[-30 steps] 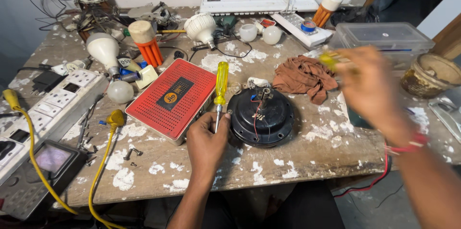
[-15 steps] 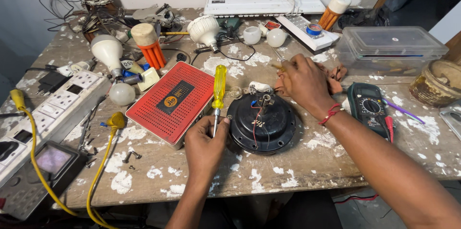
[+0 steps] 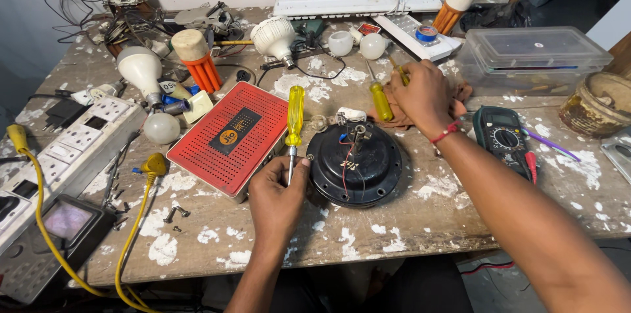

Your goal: The person uses a screwdriver to unscrew fasteners from a ceiling fan motor housing on a cluttered workbench, then pulls the housing apart to separate the rotor and stator. They lift off the black cover, set the motor base aside, and brush dust from a metal ring part with a toothbrush.

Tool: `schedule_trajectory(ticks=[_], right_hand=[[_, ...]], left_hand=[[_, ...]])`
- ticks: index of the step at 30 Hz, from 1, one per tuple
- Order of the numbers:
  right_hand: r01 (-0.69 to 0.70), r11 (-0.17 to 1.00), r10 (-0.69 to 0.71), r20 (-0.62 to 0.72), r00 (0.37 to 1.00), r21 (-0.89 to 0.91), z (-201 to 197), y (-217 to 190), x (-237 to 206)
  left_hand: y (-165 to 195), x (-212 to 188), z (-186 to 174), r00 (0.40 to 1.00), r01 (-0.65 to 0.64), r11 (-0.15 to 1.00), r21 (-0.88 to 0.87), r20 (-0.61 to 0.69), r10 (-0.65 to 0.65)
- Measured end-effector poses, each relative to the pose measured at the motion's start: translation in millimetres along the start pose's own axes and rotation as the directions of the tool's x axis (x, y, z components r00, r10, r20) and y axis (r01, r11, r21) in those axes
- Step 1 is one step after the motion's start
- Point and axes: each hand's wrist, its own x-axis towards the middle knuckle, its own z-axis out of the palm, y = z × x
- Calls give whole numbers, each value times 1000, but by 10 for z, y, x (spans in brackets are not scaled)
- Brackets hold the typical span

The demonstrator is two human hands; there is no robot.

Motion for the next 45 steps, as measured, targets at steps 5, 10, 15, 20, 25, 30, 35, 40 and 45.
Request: schedule_trajectory(ticks=[5,10,15,20,25,30,35,40,45], right_hand=[[-3,998,1,40,999,58,75,-105,147],[4,992,-24,160,987,122,74,-146,175],[291,945,-267,-165,950,148,-133,-91,32],[254,931,-216,-164,962,262,-555,-307,-284],[482,825,-498,-24,867,293,-914,-675,-490],[671,706,-666,-109,738,226,-1048,-1159,-556],[577,770,-568,-120,814,273,-1144,-1624,-586],[366,858,-405,35,914,361,-1222,-1821,-617],[18,736,-245,242,939,677,-1170,-1730,-638]], left_hand=[[2,-3,1,1000,14,1000,26,-14,-13],[-16,17,2,1000,11,999,37,-19,-11],[-80,24,-9,1000,-3,998,-67,-18,1],[-211,-13,-125,996,-82,941,-328,9,90],[-261,-23,-148,990,-121,914,-386,23,141],[-137,-72,-185,974,-170,906,-387,71,213],[35,-159,-264,951,-211,890,-404,124,282],[200,-226,-310,931,-257,891,-375,150,332],[320,-256,-266,903,-283,924,-257,253,347]])
